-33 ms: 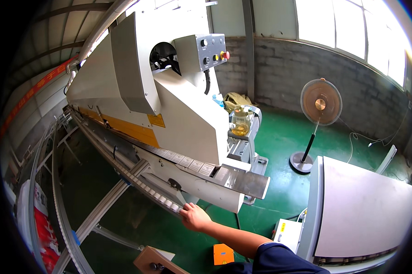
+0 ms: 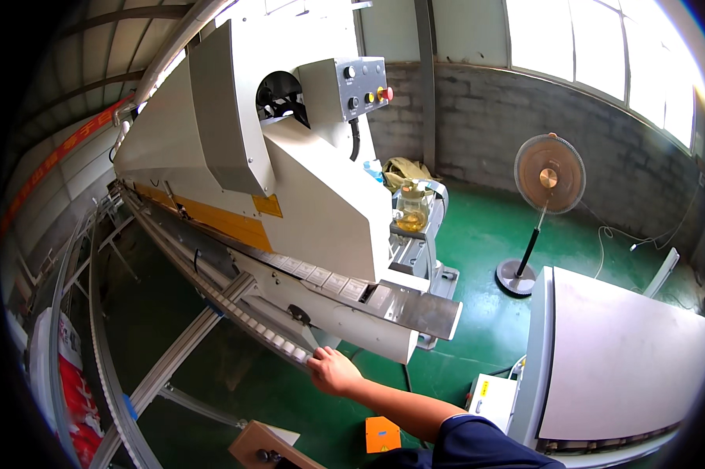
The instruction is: The person prepares industrial machinery by handling small components and adjusting a long metal rail on a track system in a large workshop.
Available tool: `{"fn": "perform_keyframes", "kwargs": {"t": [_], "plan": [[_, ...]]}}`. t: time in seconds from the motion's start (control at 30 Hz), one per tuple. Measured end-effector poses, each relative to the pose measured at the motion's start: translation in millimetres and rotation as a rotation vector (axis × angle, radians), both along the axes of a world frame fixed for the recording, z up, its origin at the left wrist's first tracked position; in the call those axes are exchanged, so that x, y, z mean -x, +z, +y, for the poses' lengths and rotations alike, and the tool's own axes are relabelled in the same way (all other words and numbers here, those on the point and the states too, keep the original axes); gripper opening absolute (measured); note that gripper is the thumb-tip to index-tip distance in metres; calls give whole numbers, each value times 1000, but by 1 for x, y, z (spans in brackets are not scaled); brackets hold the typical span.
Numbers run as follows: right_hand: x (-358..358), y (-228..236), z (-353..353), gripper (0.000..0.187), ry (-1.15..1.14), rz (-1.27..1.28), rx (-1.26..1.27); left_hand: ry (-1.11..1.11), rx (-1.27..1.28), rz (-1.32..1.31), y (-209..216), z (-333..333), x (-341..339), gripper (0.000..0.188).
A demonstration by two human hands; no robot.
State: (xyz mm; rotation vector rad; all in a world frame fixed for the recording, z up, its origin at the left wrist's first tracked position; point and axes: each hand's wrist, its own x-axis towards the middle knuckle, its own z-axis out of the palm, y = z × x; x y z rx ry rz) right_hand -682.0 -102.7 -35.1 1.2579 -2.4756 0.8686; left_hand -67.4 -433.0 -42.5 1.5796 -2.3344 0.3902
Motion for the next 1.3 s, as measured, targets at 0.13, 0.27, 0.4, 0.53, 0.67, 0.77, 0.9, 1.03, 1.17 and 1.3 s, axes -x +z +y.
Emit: {"fn": "perform_keyframes", "kwargs": {"t": [0.13, 0.27, 0.4, 0.53, 0.67, 0.77, 0.9, 1.03, 1.17, 1.3], "plan": [[0, 1, 0, 17, 14, 4, -26, 35, 4, -4, -12, -9, -7, 26], [-1, 3, -3, 21, 28, -2, -44, -51, -10, 103, -36, -38, -40, 29], [1, 2, 0, 31, 28, -18, -108, -2, -73, 55, -9, -8, -6, 32], [0, 3, -2, 39, 41, -38, -152, -26, -136, 90, -7, -9, -12, 38], [2, -1, -2, 39, 58, -36, -151, 34, -218, 10, 11, 6, 8, 43], [2, -1, -3, 38, 66, -28, -147, -12, -243, -58, 17, 8, 11, 44], [1, 4, -4, 37, 61, -42, -161, -77, -220, -25, 15, 8, 8, 44], [1, 3, -3, 35, 36, -25, -136, -83, -207, 8, 21, 15, 17, 43], [-1, 4, -4, 27, 27, 0, -37, 20, -79, -53, 7, 6, 2, 42], [2, 3, -2, 16, -26, -23, -22, 29, -136, -27, 11, 8, 11, 42]]}}
